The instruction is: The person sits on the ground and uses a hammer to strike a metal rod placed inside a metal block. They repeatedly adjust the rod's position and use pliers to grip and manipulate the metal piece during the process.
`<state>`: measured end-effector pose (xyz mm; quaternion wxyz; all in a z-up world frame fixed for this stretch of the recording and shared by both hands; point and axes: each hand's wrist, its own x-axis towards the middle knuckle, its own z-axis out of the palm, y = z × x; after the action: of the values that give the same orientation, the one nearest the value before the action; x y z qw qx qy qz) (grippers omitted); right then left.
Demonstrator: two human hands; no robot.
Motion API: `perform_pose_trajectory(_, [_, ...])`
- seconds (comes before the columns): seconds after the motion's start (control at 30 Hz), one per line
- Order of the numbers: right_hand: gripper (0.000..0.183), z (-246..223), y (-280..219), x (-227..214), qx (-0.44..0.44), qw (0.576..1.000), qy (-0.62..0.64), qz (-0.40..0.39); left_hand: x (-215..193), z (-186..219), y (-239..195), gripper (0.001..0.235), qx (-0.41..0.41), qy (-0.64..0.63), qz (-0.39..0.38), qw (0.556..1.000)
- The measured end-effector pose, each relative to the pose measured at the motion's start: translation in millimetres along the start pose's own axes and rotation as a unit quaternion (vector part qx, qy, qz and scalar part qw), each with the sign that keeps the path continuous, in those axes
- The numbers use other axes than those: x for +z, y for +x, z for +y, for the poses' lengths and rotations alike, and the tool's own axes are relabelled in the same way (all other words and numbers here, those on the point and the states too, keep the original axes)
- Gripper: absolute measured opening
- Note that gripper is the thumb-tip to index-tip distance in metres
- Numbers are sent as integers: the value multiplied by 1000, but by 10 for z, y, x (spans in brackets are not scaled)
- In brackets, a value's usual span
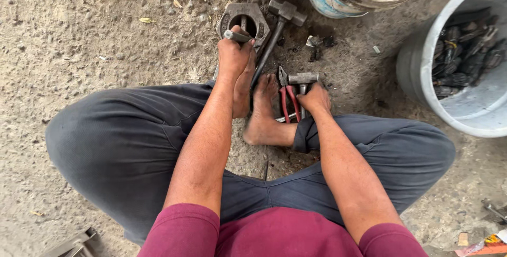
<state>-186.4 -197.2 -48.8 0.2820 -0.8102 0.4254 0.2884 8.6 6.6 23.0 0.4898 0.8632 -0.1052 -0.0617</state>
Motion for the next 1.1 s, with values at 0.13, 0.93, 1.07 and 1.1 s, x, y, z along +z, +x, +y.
perform_pose_trajectory(0.13, [60, -17, -21, 9, -11, 1000, -12, -15, 15, 8, 33, 22, 7, 15, -49, 999])
perform_pose_trajectory(0.93, [53, -155, -197, -170, 19, 998, 30, -42, -1, 51, 6, 20, 32, 71, -127, 989])
perform_pose_trajectory(1.07, [56, -166, -204, -174, 18, 998, 24, -48, 32, 50, 38, 20, 44, 125, -142, 981])
perform_pose_trajectory(1.1, [56, -174, -215, -180, 11, 999, 19, -44, 41, 43, 48, 22, 53, 131, -141, 980])
